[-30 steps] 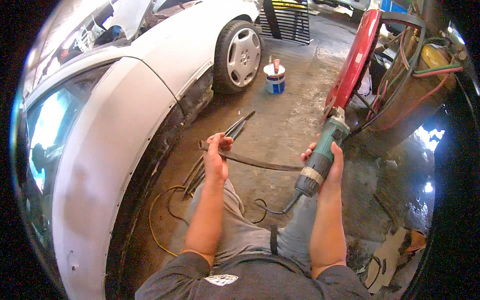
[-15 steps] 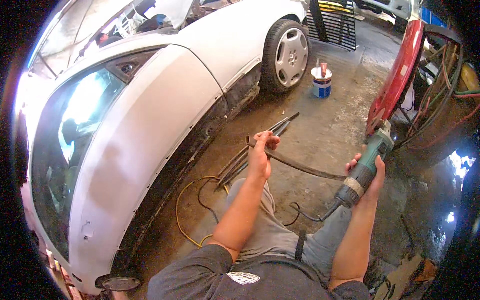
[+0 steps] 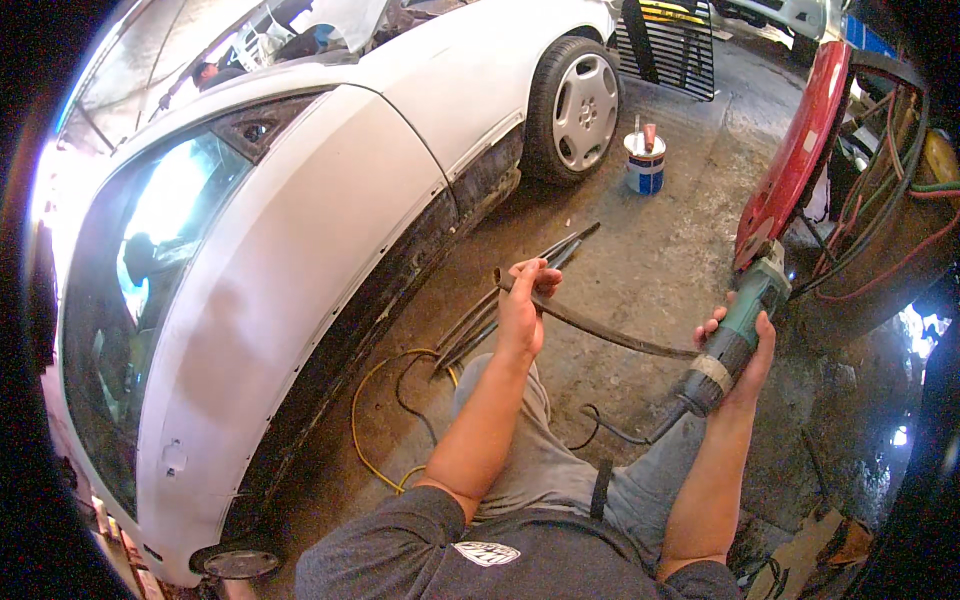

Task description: The person sits on the garage floor and uses an angle grinder to smooth and deburr several long metal rods. They hold each rod with one hand and run the grinder along its length, producing sparks, then set the rods aside and pick up the next one.

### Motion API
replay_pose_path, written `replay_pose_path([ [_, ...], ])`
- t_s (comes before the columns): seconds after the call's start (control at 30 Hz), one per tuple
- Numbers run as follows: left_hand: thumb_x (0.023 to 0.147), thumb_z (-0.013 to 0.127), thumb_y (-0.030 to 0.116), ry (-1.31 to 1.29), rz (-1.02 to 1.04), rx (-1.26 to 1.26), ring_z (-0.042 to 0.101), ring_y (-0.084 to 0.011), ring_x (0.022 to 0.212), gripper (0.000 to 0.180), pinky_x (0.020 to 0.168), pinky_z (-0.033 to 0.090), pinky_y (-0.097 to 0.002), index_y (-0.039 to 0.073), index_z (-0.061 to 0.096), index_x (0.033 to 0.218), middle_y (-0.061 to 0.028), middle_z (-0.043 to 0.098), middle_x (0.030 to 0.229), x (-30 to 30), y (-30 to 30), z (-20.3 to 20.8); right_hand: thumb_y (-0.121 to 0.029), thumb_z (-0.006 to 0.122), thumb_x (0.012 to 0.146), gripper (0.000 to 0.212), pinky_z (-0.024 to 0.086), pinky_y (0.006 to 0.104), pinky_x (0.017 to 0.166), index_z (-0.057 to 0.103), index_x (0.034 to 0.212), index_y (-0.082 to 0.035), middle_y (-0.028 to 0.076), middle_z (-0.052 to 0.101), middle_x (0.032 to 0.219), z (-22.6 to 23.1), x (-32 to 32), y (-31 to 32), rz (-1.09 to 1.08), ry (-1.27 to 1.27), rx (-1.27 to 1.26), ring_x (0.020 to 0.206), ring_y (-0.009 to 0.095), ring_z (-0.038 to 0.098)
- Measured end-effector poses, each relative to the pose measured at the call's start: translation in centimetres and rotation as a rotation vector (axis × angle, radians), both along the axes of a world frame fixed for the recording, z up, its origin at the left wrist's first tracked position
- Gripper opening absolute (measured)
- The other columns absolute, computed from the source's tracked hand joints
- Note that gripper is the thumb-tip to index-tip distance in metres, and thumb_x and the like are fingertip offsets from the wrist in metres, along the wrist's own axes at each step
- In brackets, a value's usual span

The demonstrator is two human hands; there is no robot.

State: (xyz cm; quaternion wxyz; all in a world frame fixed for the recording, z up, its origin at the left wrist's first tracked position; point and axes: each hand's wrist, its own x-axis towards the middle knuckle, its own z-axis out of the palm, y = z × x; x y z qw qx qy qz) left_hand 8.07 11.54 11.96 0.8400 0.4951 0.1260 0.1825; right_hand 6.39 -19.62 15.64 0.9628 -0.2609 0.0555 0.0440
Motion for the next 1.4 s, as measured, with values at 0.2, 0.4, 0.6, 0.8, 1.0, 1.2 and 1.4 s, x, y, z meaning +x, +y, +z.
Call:
replay_pose_path([
  [0.2, 0.105, 0.061, 0.028, -0.002, -0.004, 0.019, 0.068, -0.0177, 0.091, 0.023, 0.084, 0.049, -0.0343, 0.007, 0.064, 0.112, -0.0084, 0.075, 0.096, 0.02, 0.01, 0.03, -0.050, 0.068, 0.096, 0.063, 0.059, 0.0402, 0.082, 0.052, 0.133, -0.002, 0.010, 0.067, 0.100, -0.33, 0.14, -0.10, 0.026, 0.000, 0.067, 0.085, 0.021, 0.069],
  [0.4, 0.105, 0.061, 0.028, -0.005, 0.012, 0.036, 0.068, -0.0180, 0.091, 0.023, 0.085, 0.050, -0.0351, 0.006, 0.064, 0.112, -0.0086, 0.074, 0.096, -0.01, -0.08, 0.06, -0.050, 0.068, 0.096, 0.062, 0.059, 0.0401, 0.083, 0.053, 0.133, -0.003, 0.010, 0.067, 0.100, -0.22, 0.08, -0.14, 0.041, -0.022, 0.061, 0.085, 0.021, 0.070],
  [0.6, 0.106, 0.060, 0.027, -0.013, 0.001, 0.020, 0.066, -0.0167, 0.089, 0.022, 0.084, 0.049, -0.0337, 0.006, 0.064, 0.112, -0.0080, 0.075, 0.095, -0.04, -0.18, 0.17, -0.051, 0.068, 0.096, 0.062, 0.060, 0.0409, 0.085, 0.053, 0.132, -0.003, 0.011, 0.067, 0.101, -0.07, -0.01, -0.13, 0.029, -0.023, 0.060, 0.085, 0.021, 0.070],
  [0.8, 0.106, 0.060, 0.026, -0.016, -0.009, 0.028, 0.063, -0.0145, 0.089, 0.020, 0.086, 0.046, -0.0332, 0.007, 0.064, 0.111, -0.0069, 0.074, 0.095, -0.10, -0.03, 0.19, -0.051, 0.068, 0.096, 0.061, 0.059, 0.0414, 0.086, 0.054, 0.131, -0.004, 0.011, 0.068, 0.102, 0.05, -0.06, 0.01, 0.041, -0.030, 0.079, 0.084, 0.021, 0.071],
  [1.0, 0.106, 0.060, 0.028, -0.014, -0.013, 0.015, 0.064, -0.0145, 0.090, 0.022, 0.087, 0.046, -0.0335, 0.007, 0.064, 0.111, -0.0070, 0.075, 0.095, -0.09, -0.05, 0.10, -0.052, 0.068, 0.095, 0.061, 0.059, 0.0417, 0.086, 0.055, 0.130, -0.003, 0.011, 0.068, 0.105, -0.34, 0.04, -0.19, 0.051, -0.028, 0.085, 0.083, 0.021, 0.071],
  [1.2, 0.106, 0.060, 0.028, -0.004, -0.019, 0.003, 0.064, -0.0148, 0.092, 0.022, 0.089, 0.046, -0.0344, 0.007, 0.064, 0.111, -0.0072, 0.075, 0.096, -0.19, -0.19, 0.50, -0.051, 0.068, 0.096, 0.061, 0.059, 0.0410, 0.085, 0.055, 0.130, -0.003, 0.011, 0.068, 0.105, -0.33, 0.08, -0.19, 0.041, -0.023, 0.066, 0.083, 0.021, 0.072],
  [1.4, 0.106, 0.060, 0.027, -0.004, -0.019, 0.010, 0.063, -0.0148, 0.091, 0.021, 0.089, 0.045, -0.0342, 0.008, 0.064, 0.111, -0.0073, 0.075, 0.096, -0.21, -0.24, 0.58, -0.051, 0.067, 0.096, 0.060, 0.060, 0.0406, 0.084, 0.055, 0.129, -0.003, 0.012, 0.068, 0.104, -0.10, 0.02, -0.04, 0.029, -0.009, 0.034, 0.083, 0.021, 0.072],
])
